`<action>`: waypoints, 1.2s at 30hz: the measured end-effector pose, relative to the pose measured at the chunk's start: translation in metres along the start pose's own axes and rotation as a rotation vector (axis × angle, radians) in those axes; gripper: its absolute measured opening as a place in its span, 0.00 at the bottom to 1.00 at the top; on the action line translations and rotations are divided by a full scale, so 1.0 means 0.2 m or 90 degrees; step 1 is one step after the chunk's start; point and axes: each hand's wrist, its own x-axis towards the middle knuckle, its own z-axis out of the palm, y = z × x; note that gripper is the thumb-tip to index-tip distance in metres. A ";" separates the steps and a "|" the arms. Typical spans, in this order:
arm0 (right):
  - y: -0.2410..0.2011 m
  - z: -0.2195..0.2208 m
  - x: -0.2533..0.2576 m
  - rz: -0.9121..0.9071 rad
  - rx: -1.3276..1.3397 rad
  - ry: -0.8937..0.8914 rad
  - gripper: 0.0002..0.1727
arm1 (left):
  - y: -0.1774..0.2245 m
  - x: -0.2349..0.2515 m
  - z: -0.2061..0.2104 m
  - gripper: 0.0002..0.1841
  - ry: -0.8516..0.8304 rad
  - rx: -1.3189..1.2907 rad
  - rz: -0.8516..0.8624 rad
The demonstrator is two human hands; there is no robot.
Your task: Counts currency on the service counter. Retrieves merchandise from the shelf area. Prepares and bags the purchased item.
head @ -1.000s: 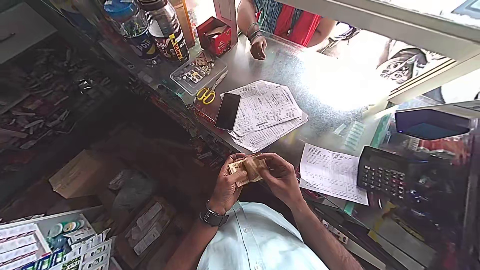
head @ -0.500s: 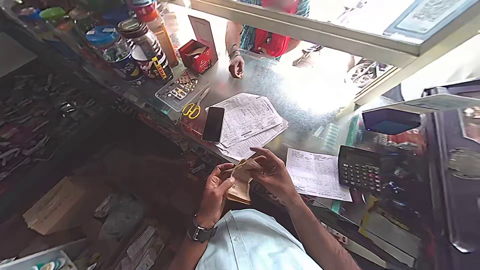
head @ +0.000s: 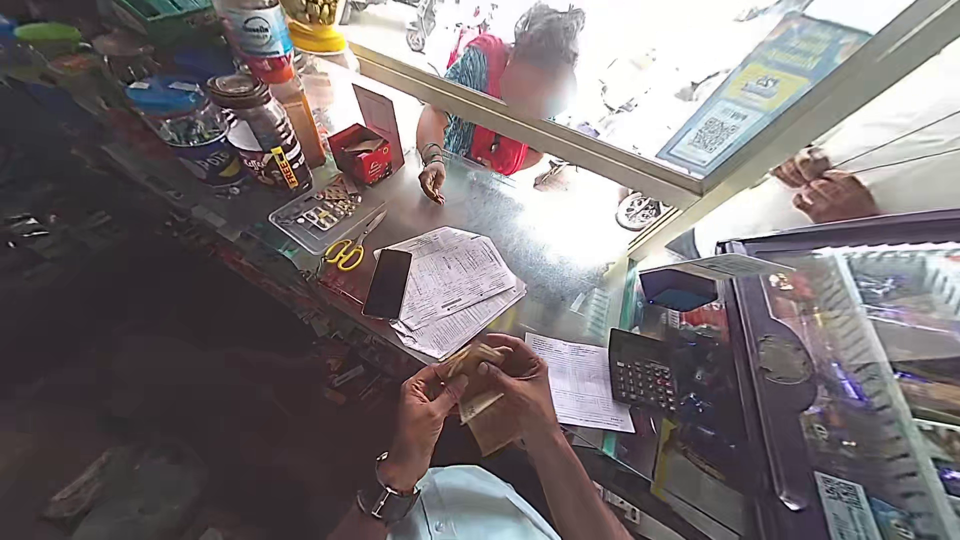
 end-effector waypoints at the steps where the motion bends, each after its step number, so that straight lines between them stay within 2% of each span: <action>1: -0.01 -0.01 0.00 -0.022 -0.027 0.003 0.22 | 0.01 0.00 0.01 0.11 -0.003 -0.010 -0.020; 5: -0.01 -0.07 0.01 -0.081 -0.090 -0.059 0.14 | 0.03 0.00 0.03 0.13 -0.040 -0.054 -0.069; 10: -0.04 -0.05 0.00 -0.105 -0.249 -0.092 0.11 | 0.04 0.00 0.02 0.16 -0.070 -0.076 -0.109; 13: -0.03 -0.07 -0.03 -0.124 -0.344 -0.103 0.13 | 0.02 0.00 0.02 0.15 -0.018 -0.118 -0.164; 16: 0.00 -0.07 -0.06 -0.148 -0.363 -0.086 0.14 | 0.01 0.01 0.02 0.15 0.034 -0.183 -0.210; 20: 0.05 -0.07 -0.07 -0.233 -0.356 -0.028 0.12 | 0.02 0.01 0.03 0.16 0.061 -0.186 -0.195; 23: 0.07 -0.08 -0.08 -0.249 -0.314 -0.054 0.09 | 0.02 0.02 0.03 0.15 0.091 -0.169 -0.160; 24: 0.07 -0.09 -0.09 -0.243 -0.302 -0.085 0.10 | 0.02 0.02 0.02 0.14 0.094 -0.164 -0.142; 27: 0.08 -0.11 -0.11 -0.172 -0.291 -0.171 0.33 | 0.00 0.04 0.01 0.14 0.090 -0.098 -0.053; 28: 0.08 -0.09 -0.12 -0.129 -0.270 -0.166 0.35 | 0.01 0.04 -0.01 0.13 0.074 -0.052 -0.016; 29: 0.08 -0.06 -0.12 -0.084 -0.234 -0.130 0.29 | 0.01 0.04 -0.02 0.12 0.053 0.001 0.021; 31: 0.06 -0.01 -0.11 0.002 -0.134 -0.042 0.06 | 0.01 0.03 -0.02 0.09 0.005 0.068 0.073; 33: 0.04 0.02 -0.07 0.056 -0.101 0.019 0.16 | 0.00 0.02 -0.01 0.07 -0.012 0.043 0.074; 36: 0.02 0.05 -0.04 0.094 -0.049 0.066 0.33 | 0.00 0.01 -0.01 0.11 0.006 -0.105 -0.045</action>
